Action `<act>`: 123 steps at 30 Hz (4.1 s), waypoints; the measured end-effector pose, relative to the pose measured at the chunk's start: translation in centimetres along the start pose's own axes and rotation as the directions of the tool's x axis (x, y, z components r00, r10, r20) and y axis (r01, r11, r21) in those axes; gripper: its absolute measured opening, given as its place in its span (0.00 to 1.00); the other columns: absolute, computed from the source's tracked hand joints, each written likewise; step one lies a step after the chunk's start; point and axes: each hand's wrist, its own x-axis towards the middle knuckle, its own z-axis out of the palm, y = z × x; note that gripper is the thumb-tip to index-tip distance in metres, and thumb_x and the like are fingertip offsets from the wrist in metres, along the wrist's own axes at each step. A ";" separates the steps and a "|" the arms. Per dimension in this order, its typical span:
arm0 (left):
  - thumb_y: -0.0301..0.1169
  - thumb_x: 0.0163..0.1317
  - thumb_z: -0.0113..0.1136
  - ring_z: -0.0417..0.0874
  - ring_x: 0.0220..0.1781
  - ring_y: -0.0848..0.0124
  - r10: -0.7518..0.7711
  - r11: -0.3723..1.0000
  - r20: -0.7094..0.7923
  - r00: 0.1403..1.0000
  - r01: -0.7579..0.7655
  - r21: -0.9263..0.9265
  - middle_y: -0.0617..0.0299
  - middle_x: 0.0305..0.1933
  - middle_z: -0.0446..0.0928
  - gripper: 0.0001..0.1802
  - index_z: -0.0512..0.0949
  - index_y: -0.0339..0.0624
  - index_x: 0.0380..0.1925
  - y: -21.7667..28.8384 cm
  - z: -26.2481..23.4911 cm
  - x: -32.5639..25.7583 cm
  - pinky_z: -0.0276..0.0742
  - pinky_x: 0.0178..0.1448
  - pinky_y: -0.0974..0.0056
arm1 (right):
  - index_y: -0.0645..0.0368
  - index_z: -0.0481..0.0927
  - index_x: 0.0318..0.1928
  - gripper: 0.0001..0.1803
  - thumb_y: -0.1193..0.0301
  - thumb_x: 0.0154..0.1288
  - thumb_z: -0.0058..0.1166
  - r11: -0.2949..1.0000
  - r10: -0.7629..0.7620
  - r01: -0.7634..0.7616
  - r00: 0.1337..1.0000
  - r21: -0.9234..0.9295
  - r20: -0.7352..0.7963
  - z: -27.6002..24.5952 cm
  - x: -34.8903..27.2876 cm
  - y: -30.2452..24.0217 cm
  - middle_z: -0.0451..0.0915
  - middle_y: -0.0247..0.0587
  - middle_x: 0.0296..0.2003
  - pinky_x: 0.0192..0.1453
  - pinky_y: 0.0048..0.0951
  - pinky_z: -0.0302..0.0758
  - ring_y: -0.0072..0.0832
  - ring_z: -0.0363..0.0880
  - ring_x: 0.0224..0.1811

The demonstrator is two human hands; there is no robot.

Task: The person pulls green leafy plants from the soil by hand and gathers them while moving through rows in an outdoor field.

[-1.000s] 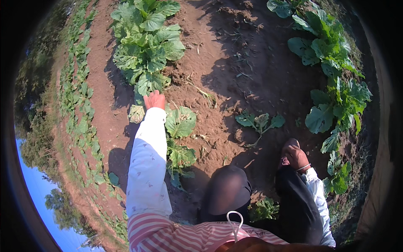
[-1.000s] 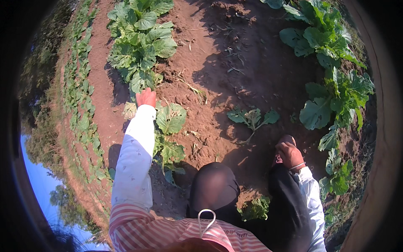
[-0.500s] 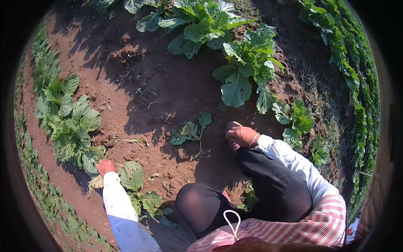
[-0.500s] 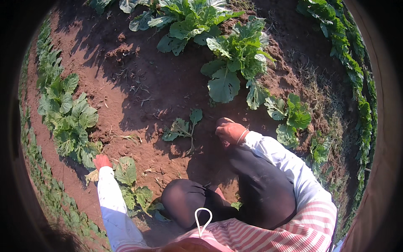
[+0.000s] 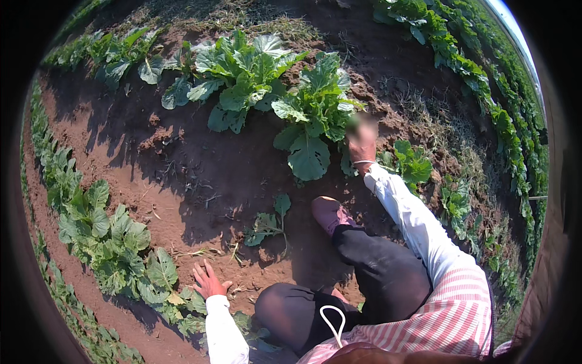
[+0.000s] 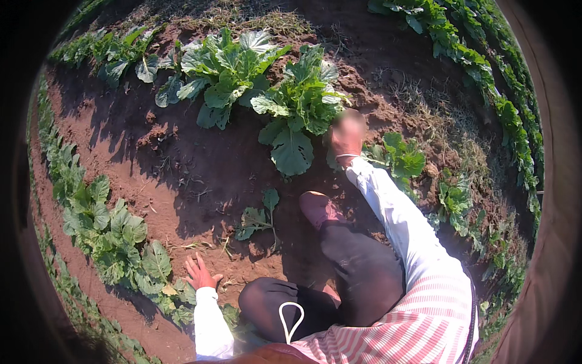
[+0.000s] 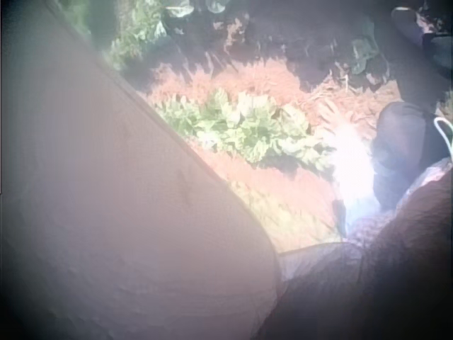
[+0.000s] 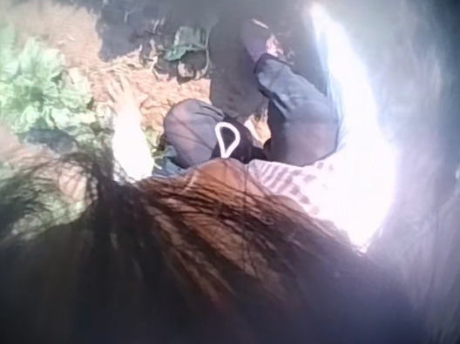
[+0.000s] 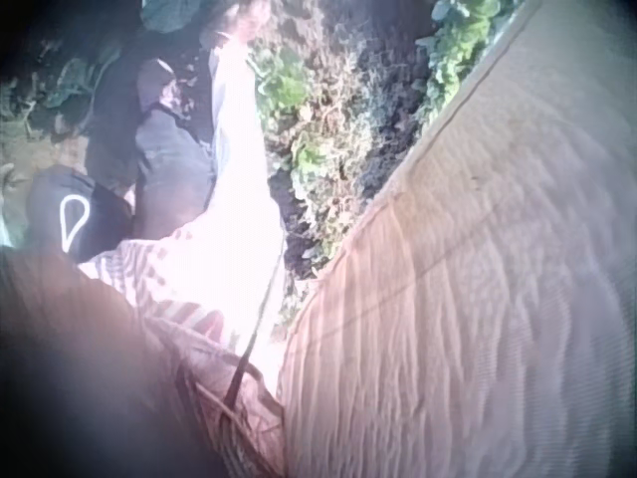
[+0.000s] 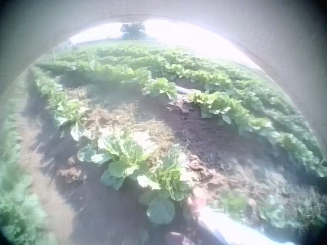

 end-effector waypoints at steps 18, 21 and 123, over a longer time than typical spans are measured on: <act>0.50 0.26 0.76 0.34 0.71 0.51 -0.147 0.979 0.234 0.961 0.108 0.172 0.45 0.70 0.31 0.70 0.36 0.58 0.66 2.2 -0.3 2.8 0.57 0.60 0.36 | 0.53 0.65 0.55 0.25 0.59 0.58 0.46 0.834 0.361 -0.472 0.858 0.285 0.365 2.4 0.3 -2.0 0.72 0.46 0.47 0.46 0.35 0.72 0.40 0.73 0.46; 0.51 0.25 0.76 0.34 0.71 0.51 -0.160 0.975 0.225 0.961 0.118 0.188 0.45 0.70 0.31 0.70 0.37 0.58 0.66 2.2 0.0 2.9 0.59 0.59 0.36 | 0.53 0.66 0.54 0.24 0.58 0.58 0.46 0.935 0.200 -0.303 0.881 0.186 0.429 1.2 -0.8 -4.2 0.72 0.45 0.45 0.46 0.34 0.72 0.39 0.73 0.44; 0.47 0.28 0.77 0.32 0.71 0.48 -0.185 0.976 0.270 0.945 0.145 0.160 0.41 0.69 0.28 0.71 0.34 0.53 0.66 2.5 0.2 3.4 0.56 0.63 0.41 | 0.52 0.66 0.46 0.19 0.69 0.52 0.53 0.815 0.473 -0.526 0.846 0.242 0.246 3.5 3.6 -2.6 0.75 0.57 0.27 0.34 0.46 0.70 0.53 0.74 0.33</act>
